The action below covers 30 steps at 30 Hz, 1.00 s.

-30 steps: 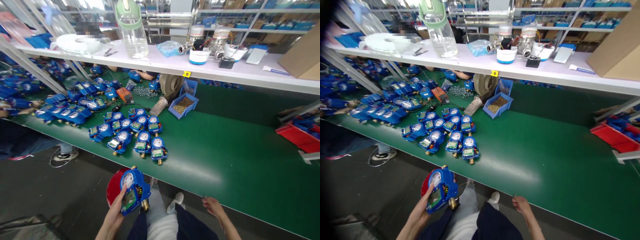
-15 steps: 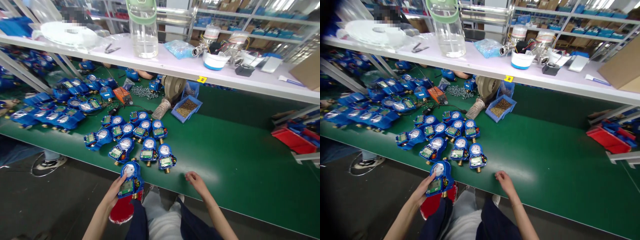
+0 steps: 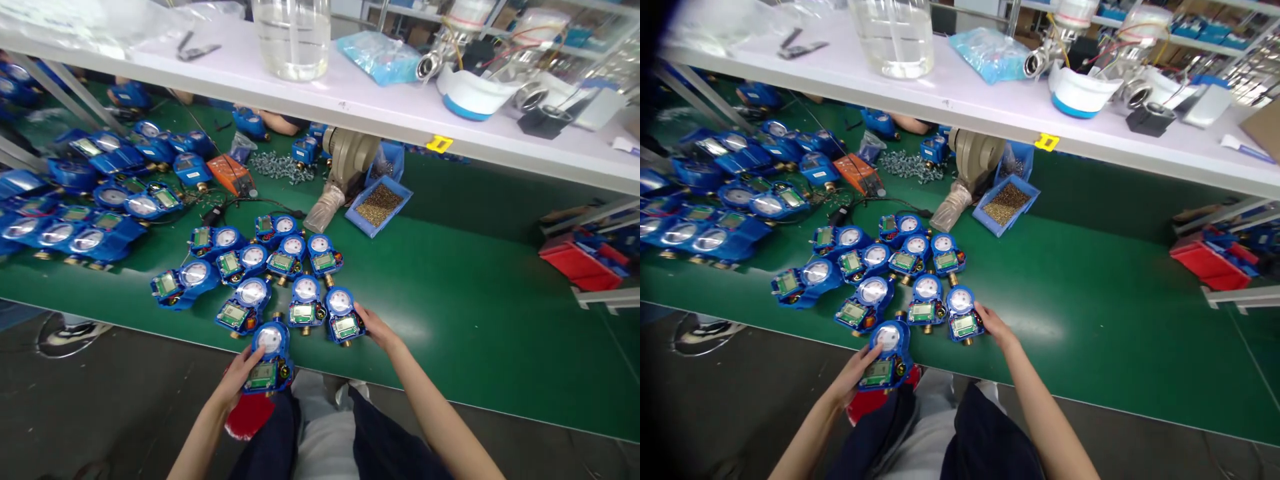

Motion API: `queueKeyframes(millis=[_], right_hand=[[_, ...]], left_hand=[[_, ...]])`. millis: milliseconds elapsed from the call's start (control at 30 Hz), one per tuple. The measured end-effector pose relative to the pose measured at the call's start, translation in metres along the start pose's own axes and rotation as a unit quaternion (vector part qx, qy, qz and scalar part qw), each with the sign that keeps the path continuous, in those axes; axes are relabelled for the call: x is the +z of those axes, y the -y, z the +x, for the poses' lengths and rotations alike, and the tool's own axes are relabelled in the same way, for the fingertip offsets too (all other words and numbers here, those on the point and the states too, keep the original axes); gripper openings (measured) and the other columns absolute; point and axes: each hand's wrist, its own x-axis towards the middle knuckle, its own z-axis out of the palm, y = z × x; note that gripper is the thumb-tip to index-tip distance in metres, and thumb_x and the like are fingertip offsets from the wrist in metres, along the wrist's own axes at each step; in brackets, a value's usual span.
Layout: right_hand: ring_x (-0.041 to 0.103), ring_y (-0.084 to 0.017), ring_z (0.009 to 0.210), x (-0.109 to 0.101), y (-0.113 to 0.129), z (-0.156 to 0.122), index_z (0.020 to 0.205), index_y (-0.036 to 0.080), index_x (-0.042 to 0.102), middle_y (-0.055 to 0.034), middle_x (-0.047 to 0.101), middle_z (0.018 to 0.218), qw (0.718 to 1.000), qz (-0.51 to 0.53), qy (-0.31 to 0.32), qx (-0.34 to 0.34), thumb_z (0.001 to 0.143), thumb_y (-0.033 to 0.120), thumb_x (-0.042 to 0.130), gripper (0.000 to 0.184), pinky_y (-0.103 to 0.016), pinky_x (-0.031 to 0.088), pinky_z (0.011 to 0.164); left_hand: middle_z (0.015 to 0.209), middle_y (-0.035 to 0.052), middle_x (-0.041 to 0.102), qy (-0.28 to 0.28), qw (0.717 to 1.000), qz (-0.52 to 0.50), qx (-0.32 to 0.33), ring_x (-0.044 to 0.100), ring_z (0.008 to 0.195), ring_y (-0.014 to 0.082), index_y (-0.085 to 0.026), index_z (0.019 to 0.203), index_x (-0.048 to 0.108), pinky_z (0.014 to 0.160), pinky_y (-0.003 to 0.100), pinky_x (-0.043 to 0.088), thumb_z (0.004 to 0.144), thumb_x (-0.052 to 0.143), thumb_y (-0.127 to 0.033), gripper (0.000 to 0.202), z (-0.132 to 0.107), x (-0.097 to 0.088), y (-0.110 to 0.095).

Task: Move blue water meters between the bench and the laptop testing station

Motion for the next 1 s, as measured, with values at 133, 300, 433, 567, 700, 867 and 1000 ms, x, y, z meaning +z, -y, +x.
queueKeyframes(millis=[133, 300, 433, 567, 700, 867, 1000], right_hand=[[0.064, -0.023, 0.094, 0.006, 0.000, 0.010, 0.111, 0.005, 0.060, -0.0176, 0.063, 0.110, 0.998, 0.055, 0.027, 0.014, 0.083, 0.063, 0.059, 0.064, -0.034, 0.051, 0.085], [0.064, -0.023, 0.094, 0.006, -0.006, 0.015, 0.109, 0.003, 0.060, -0.0195, 0.062, 0.111, 0.996, 0.092, 0.007, 0.008, 0.082, 0.060, 0.064, 0.064, -0.032, 0.053, 0.084], [0.065, -0.024, 0.094, 0.005, -0.005, 0.017, 0.110, 0.001, 0.060, -0.0208, 0.062, 0.109, 0.995, 0.095, -0.003, 0.014, 0.080, 0.059, 0.067, 0.066, -0.031, 0.053, 0.083], [0.065, -0.021, 0.087, 0.001, -0.003, 0.020, 0.110, 0.001, 0.062, -0.0205, 0.062, 0.110, 0.996, 0.088, -0.001, 0.016, 0.079, 0.058, 0.068, 0.065, -0.031, 0.054, 0.081], [0.066, -0.021, 0.084, -0.003, -0.002, 0.023, 0.110, 0.000, 0.060, -0.0218, 0.062, 0.108, 0.997, 0.078, -0.003, 0.021, 0.079, 0.059, 0.068, 0.067, -0.031, 0.055, 0.080], [0.065, -0.022, 0.093, -0.003, 0.005, 0.018, 0.117, 0.001, 0.056, -0.0218, 0.062, 0.111, 0.998, 0.054, 0.006, 0.017, 0.083, 0.058, 0.063, 0.067, -0.032, 0.053, 0.086], [0.064, -0.023, 0.095, -0.004, 0.012, 0.013, 0.117, 0.001, 0.057, -0.0213, 0.062, 0.110, 1.000, -0.018, 0.009, -0.007, 0.087, 0.062, 0.054, 0.069, -0.034, 0.052, 0.089]], left_hand=[[0.121, 0.0128, 0.061, 0.002, 1.000, 0.009, 0.014, 0.062, 0.107, 0.0296, -0.018, 0.128, 0.051, 0.094, 0.044, 0.052, 0.076, 0.075, -0.041, 0.062, 0.003, 0.004, -0.008], [0.121, 0.0117, 0.061, -0.021, 0.999, 0.022, 0.013, 0.060, 0.110, 0.0278, -0.019, 0.127, 0.052, 0.095, 0.040, 0.052, 0.075, 0.076, -0.041, 0.061, 0.008, 0.005, -0.010], [0.121, 0.0124, 0.061, -0.023, 0.999, 0.023, 0.008, 0.063, 0.105, 0.0269, -0.020, 0.128, 0.052, 0.092, 0.041, 0.054, 0.075, 0.076, -0.041, 0.062, 0.011, 0.002, -0.009], [0.121, 0.0136, 0.060, -0.010, 1.000, 0.014, 0.005, 0.064, 0.103, 0.0248, -0.018, 0.130, 0.050, 0.092, 0.039, 0.053, 0.078, 0.073, -0.043, 0.062, 0.014, 0.000, -0.009], [0.126, 0.0130, 0.058, 0.010, 1.000, 0.011, 0.004, 0.062, 0.106, 0.0244, -0.019, 0.131, 0.049, 0.094, 0.039, 0.052, 0.077, 0.073, -0.045, 0.065, 0.017, -0.005, -0.008], [0.126, 0.0123, 0.058, 0.000, 1.000, 0.009, 0.002, 0.063, 0.106, 0.0246, -0.020, 0.130, 0.050, 0.093, 0.039, 0.053, 0.075, 0.075, -0.045, 0.065, 0.025, -0.011, -0.002], [0.123, 0.0133, 0.059, 0.000, 1.000, -0.001, 0.007, 0.064, 0.104, 0.0262, -0.019, 0.131, 0.050, 0.091, 0.041, 0.054, 0.075, 0.076, -0.044, 0.067, 0.028, -0.009, -0.001]])
